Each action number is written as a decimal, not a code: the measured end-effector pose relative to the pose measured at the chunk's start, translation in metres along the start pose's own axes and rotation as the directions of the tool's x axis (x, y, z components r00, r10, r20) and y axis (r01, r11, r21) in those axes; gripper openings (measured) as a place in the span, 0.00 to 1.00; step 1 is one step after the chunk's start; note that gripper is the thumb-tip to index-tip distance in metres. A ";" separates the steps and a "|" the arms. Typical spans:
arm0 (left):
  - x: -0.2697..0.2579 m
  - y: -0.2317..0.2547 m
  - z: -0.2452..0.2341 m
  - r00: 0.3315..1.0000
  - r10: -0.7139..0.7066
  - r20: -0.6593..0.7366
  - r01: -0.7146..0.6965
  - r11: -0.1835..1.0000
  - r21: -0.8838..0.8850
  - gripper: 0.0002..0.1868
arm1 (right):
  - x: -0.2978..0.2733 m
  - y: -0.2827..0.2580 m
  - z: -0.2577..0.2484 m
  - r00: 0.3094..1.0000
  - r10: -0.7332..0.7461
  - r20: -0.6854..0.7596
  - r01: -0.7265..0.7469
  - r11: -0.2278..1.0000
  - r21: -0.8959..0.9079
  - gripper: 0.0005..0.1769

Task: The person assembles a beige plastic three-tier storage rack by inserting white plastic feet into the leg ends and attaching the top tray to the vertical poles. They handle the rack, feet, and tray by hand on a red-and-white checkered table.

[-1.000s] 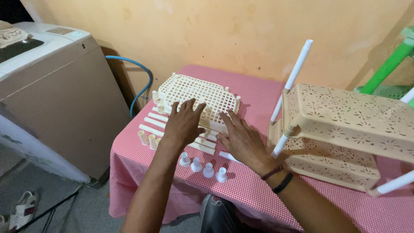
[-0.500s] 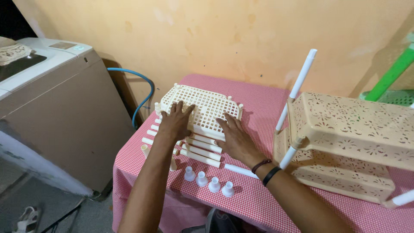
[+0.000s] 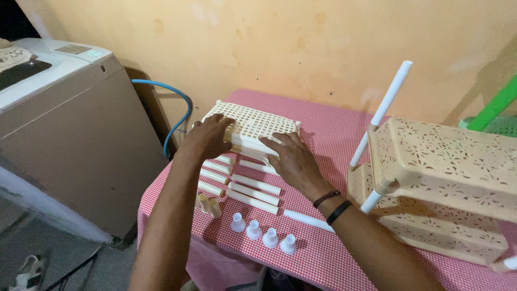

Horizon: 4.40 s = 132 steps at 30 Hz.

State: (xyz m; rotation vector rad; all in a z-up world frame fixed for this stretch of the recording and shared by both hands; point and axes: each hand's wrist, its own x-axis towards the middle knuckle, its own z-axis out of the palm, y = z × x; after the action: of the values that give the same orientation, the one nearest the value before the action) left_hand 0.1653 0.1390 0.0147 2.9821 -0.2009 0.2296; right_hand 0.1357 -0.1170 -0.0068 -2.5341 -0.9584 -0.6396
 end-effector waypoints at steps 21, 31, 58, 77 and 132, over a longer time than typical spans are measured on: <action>0.019 -0.053 0.009 0.990 -0.080 -0.120 0.062 0.988 -0.144 0.60 | 0.031 0.011 0.027 0.999 -0.024 0.034 0.024 1.000 -0.003 0.27; 0.010 -0.090 0.026 0.958 -0.277 0.070 0.271 0.801 -0.534 0.59 | 0.035 0.001 0.016 0.908 0.336 0.250 -0.354 0.935 0.030 0.47; 0.122 -0.078 0.045 0.991 -0.126 0.048 0.131 0.983 -0.126 0.44 | 0.100 0.052 0.043 0.778 0.588 0.221 -0.530 0.803 -0.272 0.52; 0.203 -0.081 0.045 0.983 -0.144 0.114 0.148 0.988 -0.033 0.28 | 0.131 0.092 0.066 0.708 0.677 0.201 -0.633 0.734 -0.246 0.51; 0.094 0.008 -0.034 0.980 0.074 -0.186 -0.070 0.997 0.028 0.48 | 0.114 0.023 0.014 0.891 0.455 0.009 -0.448 0.880 -0.161 0.46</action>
State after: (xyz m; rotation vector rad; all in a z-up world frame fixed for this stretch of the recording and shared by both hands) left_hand 0.2514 0.1251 0.0642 2.9534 -0.2864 0.5213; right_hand 0.2320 -0.0671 0.0380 -2.7787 -0.3064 -0.5261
